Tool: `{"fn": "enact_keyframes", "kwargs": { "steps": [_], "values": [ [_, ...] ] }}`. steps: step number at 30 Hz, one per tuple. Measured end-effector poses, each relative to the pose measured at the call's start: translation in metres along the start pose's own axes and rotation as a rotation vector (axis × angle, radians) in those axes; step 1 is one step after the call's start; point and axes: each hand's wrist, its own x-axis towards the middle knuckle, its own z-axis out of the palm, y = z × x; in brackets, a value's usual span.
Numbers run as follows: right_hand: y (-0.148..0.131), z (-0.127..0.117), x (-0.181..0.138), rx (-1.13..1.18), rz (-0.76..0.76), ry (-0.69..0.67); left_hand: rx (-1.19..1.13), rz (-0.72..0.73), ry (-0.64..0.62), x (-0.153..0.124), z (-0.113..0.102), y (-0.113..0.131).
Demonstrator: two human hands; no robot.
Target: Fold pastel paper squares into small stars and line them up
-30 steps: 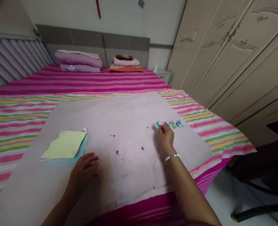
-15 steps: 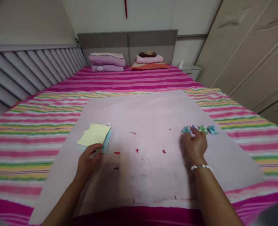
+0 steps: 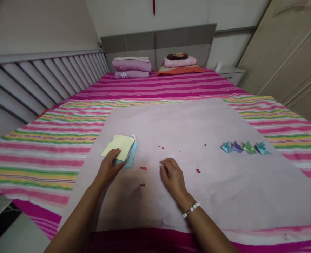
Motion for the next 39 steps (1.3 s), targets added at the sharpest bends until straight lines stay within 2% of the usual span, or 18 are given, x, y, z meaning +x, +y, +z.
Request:
{"fn": "enact_keyframes", "kwargs": {
  "steps": [4,11,14,16,18,22,25,27,30,35,39],
  "values": [
    [-0.007,0.007,-0.006,0.035,-0.006,-0.048,-0.01,-0.012,-0.016,-0.003,0.0,0.002],
    [-0.009,0.006,-0.01,0.055,0.006,-0.04,-0.073,-0.029,0.025,-0.002,-0.005,0.011],
    [-0.014,0.005,-0.01,0.08,0.004,-0.045,-0.16,-0.104,0.136,0.001,-0.02,0.03],
    [-0.019,0.004,-0.01,0.126,0.022,-0.049,-0.322,-0.198,0.231,0.001,-0.033,0.049],
    [-0.026,0.003,-0.008,0.199,0.071,-0.058,-0.556,-0.297,0.226,0.001,-0.044,0.068],
    [-0.04,0.0,0.0,0.401,0.261,-0.086,-1.161,-0.593,0.112,-0.001,-0.05,0.093],
    [-0.048,0.0,0.005,0.694,0.422,-0.166,-1.393,-0.748,-0.003,-0.006,-0.043,0.102],
    [-0.05,0.002,0.006,0.937,0.515,-0.225,-1.466,-0.815,-0.063,-0.01,-0.036,0.107],
    [-0.049,0.003,0.005,1.125,0.633,-0.181,-1.526,-0.865,-0.141,-0.016,-0.025,0.113],
    [-0.046,0.001,-0.002,1.077,0.773,-0.049,-1.534,-0.924,-0.221,-0.025,-0.017,0.128],
    [-0.044,0.001,-0.007,1.061,0.787,-0.046,-1.527,-0.969,-0.33,-0.032,-0.013,0.138]
  ]
}}
